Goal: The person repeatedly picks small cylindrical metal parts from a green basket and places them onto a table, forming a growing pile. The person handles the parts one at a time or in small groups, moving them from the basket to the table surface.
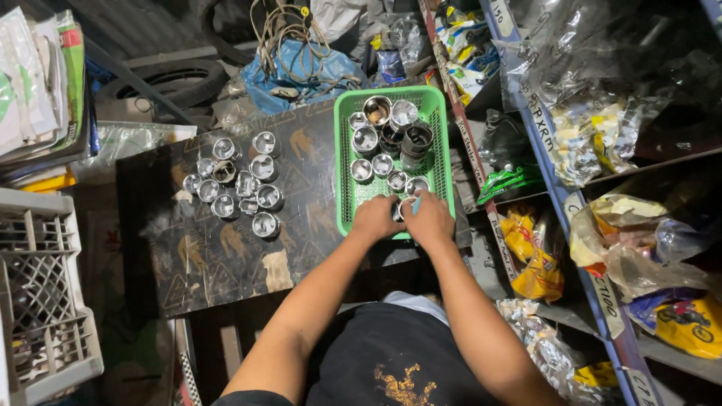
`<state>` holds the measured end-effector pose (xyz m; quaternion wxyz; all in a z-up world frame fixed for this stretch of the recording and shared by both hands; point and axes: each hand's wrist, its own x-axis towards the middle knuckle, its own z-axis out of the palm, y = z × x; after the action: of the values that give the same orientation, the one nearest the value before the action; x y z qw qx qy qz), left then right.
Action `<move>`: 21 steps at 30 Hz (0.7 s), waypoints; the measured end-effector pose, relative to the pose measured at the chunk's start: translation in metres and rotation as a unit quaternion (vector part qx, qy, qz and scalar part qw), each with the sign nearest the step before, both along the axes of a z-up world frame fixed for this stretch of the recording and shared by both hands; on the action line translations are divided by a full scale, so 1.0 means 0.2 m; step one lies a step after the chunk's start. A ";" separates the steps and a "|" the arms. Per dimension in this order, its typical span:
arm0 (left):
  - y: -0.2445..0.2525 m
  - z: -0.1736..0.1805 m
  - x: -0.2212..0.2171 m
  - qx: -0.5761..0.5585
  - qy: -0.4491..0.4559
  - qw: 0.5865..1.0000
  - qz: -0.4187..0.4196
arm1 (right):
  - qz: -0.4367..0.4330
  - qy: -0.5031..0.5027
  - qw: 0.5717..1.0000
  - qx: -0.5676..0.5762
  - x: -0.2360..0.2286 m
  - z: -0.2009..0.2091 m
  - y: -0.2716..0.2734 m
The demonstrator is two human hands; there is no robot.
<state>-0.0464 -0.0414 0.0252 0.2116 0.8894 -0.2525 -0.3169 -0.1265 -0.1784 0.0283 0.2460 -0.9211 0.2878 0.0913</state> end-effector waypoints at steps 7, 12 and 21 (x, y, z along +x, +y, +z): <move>-0.03 -0.18 0.03 -0.016 0.002 1.000 0.000 | 0.040 0.058 0.997 -0.015 -0.01 0.07 -0.01; -0.01 -0.05 0.02 -0.042 -0.002 0.999 0.021 | 0.031 0.059 0.998 -0.023 0.01 0.13 0.02; 0.31 0.18 0.17 -0.058 -0.054 0.992 0.096 | 0.043 -0.109 0.992 0.051 0.20 0.27 0.25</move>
<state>-0.0120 0.0214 0.0621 0.2787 0.9114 -0.1953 -0.2314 -0.0864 -0.1285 0.0829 0.3181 -0.9234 0.2142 0.0158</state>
